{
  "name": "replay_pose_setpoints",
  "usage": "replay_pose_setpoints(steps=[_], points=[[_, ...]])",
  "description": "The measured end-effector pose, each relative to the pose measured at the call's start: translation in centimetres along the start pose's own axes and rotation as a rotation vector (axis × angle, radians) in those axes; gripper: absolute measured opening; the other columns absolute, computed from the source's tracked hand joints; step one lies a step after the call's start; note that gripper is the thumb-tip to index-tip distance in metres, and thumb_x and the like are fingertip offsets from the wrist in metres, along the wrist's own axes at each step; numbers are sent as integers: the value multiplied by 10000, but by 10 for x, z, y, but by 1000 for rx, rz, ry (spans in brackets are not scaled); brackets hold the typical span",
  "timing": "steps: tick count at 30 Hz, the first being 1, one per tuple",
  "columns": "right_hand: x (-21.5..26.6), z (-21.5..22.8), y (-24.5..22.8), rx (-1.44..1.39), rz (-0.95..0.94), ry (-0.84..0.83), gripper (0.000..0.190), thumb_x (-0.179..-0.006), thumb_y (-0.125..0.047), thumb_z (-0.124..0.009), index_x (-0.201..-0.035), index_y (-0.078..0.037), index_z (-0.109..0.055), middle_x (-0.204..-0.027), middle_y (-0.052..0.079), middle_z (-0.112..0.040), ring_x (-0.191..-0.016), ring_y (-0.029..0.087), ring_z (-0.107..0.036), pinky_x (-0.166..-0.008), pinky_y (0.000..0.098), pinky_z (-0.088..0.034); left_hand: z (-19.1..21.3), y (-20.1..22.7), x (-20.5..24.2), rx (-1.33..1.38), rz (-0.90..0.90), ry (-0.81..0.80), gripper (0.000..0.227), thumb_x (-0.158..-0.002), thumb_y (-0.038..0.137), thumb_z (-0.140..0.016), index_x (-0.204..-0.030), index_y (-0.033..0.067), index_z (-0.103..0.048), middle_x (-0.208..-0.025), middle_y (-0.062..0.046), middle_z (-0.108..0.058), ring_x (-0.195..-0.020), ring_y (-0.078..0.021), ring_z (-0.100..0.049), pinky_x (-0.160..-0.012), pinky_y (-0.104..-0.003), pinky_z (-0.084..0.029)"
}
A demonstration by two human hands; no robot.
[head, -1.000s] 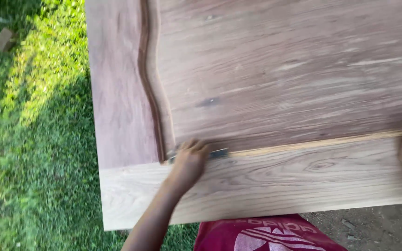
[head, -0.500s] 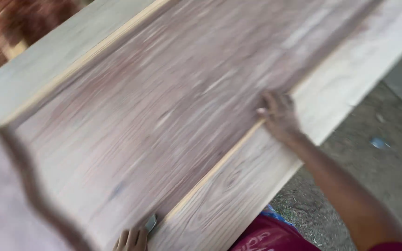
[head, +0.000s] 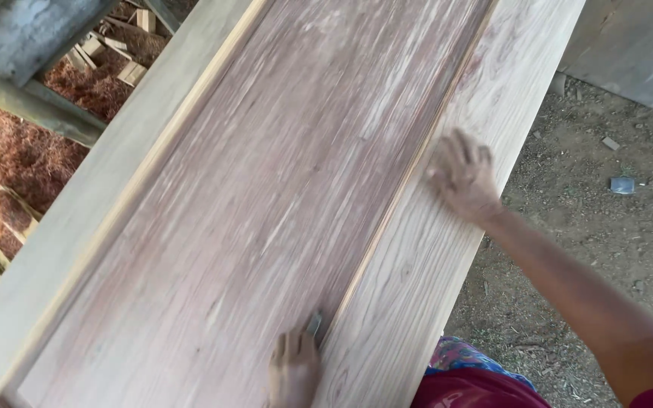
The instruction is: Scraping a wooden door with a hand tool to smooth the surface.
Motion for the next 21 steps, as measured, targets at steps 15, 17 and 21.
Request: replay_pose_setpoints(steps=[15, 17, 21], points=[[-48, -6, 109, 12, -264, 73, 767, -1040, -609, -279, -1572, -60, -345, -1672, 221, -209, -1567, 381, -100, -1238, 615, -46, -124, 119, -369, 84, -81, -23, 136, -776, 14, -715, -902, 9, -666, -985, -163, -656, -958, -315, -680, -781, -383, -607], [-46, -2, 109, 1, -250, 108, 763, -1049, -600, -297, -1568, -44, -359, -1666, 230, -227, -1570, 385, -109, -1244, 612, -49, -133, 136, -410, 130, -83, 16, 145, -760, 21, -713, -899, 15, -670, -973, -159, -659, -952, -323, -678, -785, -393, -603], [-46, 5, 101, -68, -215, 166, 729, -1029, -556, -381, -1543, -40, -413, -1664, 227, -273, -1577, 391, -155, -1248, 615, -79, -154, 154, -468, 236, -102, 129, 181, -744, 23, -685, -925, 30, -684, -937, -154, -663, -925, -336, -668, -821, -423, -589]])
Point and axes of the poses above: each hand's wrist, its own x-axis away from the middle knuckle, its own z-axis out of the back of the hand, y = z × x, the point moved 1 cm from there along -x, towards the middle knuckle
